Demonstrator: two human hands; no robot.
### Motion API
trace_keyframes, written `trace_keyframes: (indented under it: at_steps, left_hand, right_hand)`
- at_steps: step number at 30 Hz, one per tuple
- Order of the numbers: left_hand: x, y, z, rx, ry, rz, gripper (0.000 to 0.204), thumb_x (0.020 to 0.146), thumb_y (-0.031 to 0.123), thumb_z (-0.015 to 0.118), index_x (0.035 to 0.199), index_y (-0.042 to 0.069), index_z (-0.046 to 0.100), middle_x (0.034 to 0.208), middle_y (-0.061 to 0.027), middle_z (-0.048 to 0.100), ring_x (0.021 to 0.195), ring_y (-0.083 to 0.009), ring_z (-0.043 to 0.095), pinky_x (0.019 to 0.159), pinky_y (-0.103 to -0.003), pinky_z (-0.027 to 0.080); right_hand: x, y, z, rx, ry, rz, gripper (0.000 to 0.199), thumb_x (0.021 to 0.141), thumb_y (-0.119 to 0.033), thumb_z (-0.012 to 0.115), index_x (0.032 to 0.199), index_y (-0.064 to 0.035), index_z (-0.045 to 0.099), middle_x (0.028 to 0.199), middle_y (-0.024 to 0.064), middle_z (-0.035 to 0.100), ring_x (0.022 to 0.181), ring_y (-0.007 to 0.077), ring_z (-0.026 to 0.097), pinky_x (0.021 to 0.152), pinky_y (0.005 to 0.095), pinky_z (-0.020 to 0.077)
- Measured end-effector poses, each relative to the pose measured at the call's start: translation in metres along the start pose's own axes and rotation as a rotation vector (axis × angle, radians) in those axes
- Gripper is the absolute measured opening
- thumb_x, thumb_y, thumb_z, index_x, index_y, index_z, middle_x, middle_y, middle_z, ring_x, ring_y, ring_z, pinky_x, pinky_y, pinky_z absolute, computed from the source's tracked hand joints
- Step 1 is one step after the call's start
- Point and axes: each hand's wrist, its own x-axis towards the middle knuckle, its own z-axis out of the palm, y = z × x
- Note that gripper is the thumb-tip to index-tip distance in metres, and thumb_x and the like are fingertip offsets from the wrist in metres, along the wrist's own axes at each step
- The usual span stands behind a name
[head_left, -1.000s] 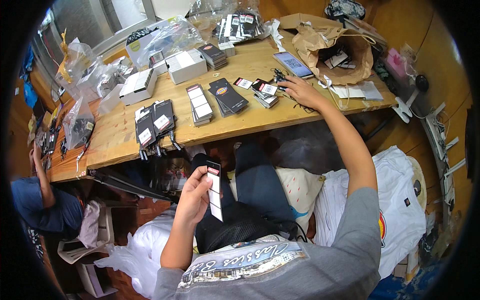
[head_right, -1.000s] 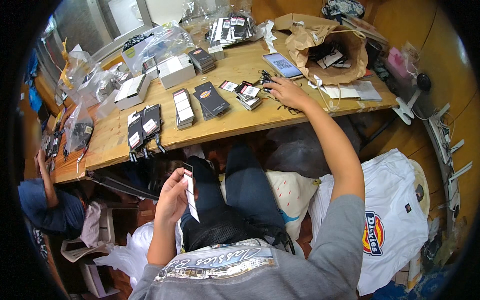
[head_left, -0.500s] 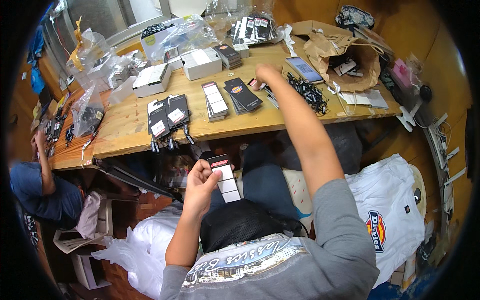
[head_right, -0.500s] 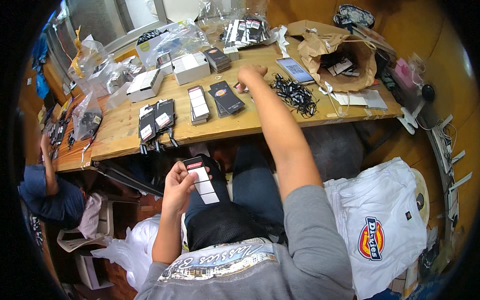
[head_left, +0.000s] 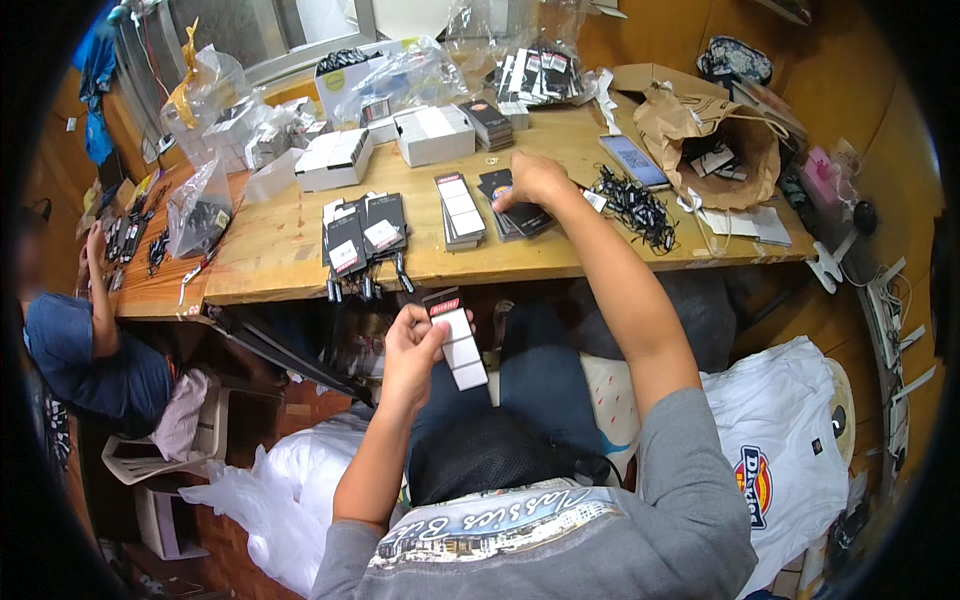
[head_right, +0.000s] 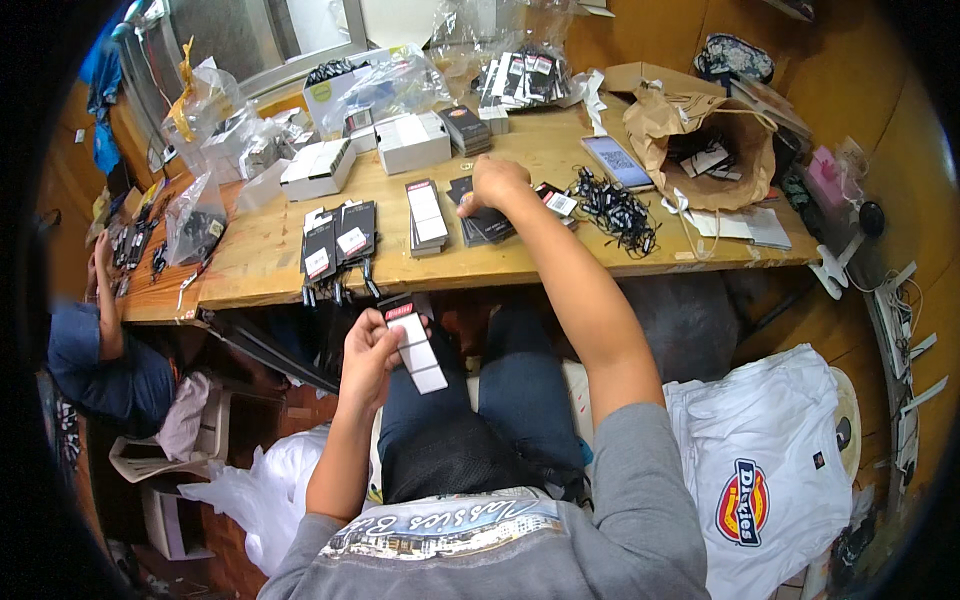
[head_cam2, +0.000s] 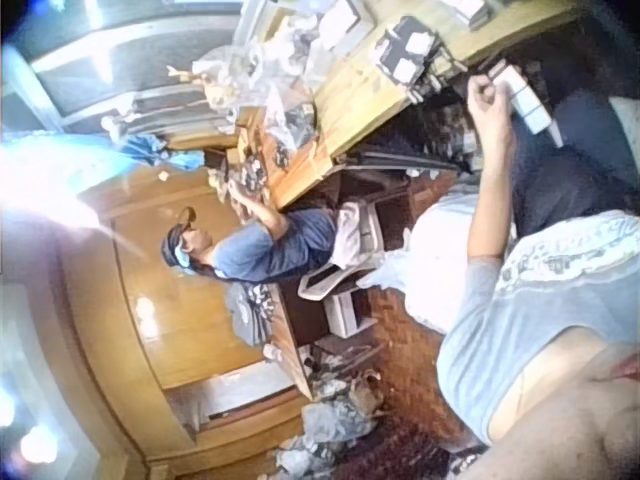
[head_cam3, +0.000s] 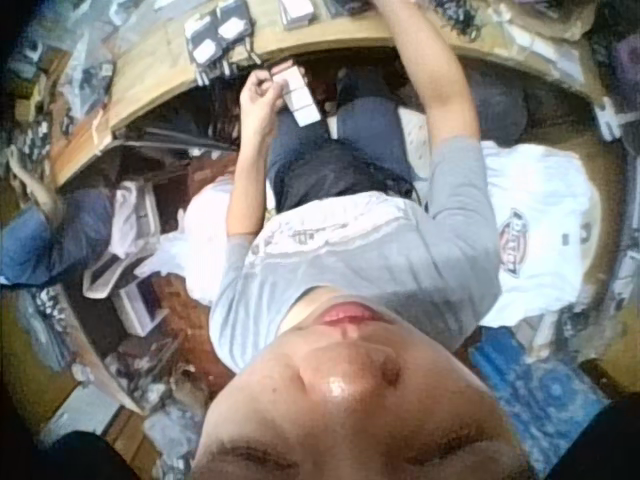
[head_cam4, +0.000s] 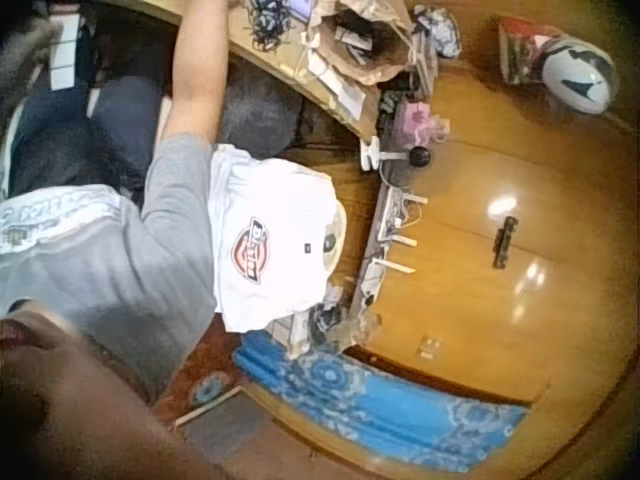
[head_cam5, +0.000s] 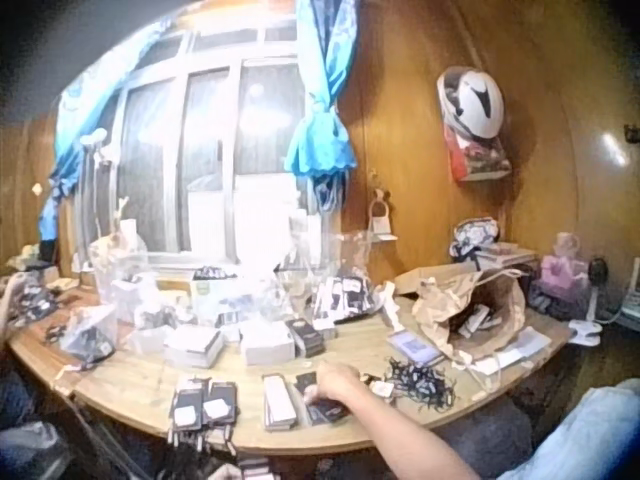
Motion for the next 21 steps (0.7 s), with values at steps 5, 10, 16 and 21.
trace_keyframes:
  at_steps: [5, 10, 16, 21]
  left_hand:
    - [0.010, 0.008, 0.016, -0.012, 0.037, -0.011, 0.011, 0.080, 0.004, 0.047, 0.087, 0.002, 0.038, 0.087, -0.0206, 0.057, 0.077, -0.0236, 0.060, 0.064, -0.031, 0.050]
    - [0.024, 0.008, 0.017, 0.024, 0.040, 0.010, 0.018, 0.082, 0.006, 0.044, 0.099, -0.001, 0.042, 0.090, -0.0126, 0.059, 0.074, -0.0158, 0.059, 0.062, -0.028, 0.049]
    - [0.036, 0.009, 0.027, 0.019, -0.015, 0.000, 0.022, 0.083, 0.011, 0.045, 0.102, 0.000, 0.045, 0.090, -0.0086, 0.059, 0.071, -0.0118, 0.057, 0.061, -0.024, 0.047]
    - [0.036, 0.010, 0.038, 0.041, -0.046, -0.028, 0.021, 0.084, 0.012, 0.043, 0.100, 0.001, 0.048, 0.091, -0.0064, 0.059, 0.070, -0.0102, 0.057, 0.058, -0.023, 0.046]
  right_hand:
    - [-0.007, -0.004, -0.004, -0.003, -0.067, 0.036, 0.060, 0.049, -0.038, 0.075, 0.093, -0.0022, 0.056, 0.093, 0.0143, 0.058, 0.087, 0.0271, 0.055, 0.073, 0.0356, 0.0436]
    - [0.018, 0.023, 0.004, 0.254, 0.004, 0.039, 0.047, 0.049, -0.026, 0.078, 0.084, -0.0006, 0.060, 0.088, 0.0156, 0.059, 0.084, 0.0283, 0.057, 0.071, 0.0362, 0.0443]
    - [0.020, 0.034, 0.015, 0.348, 0.076, 0.023, 0.042, 0.049, -0.024, 0.078, 0.077, 0.0019, 0.061, 0.083, 0.0168, 0.060, 0.079, 0.0293, 0.058, 0.069, 0.0343, 0.0446]
    - [-0.004, 0.029, 0.000, 0.325, 0.207, 0.073, 0.032, 0.053, -0.020, 0.075, 0.071, 0.0007, 0.060, 0.074, 0.0165, 0.060, 0.071, 0.0271, 0.059, 0.064, 0.0331, 0.0459]
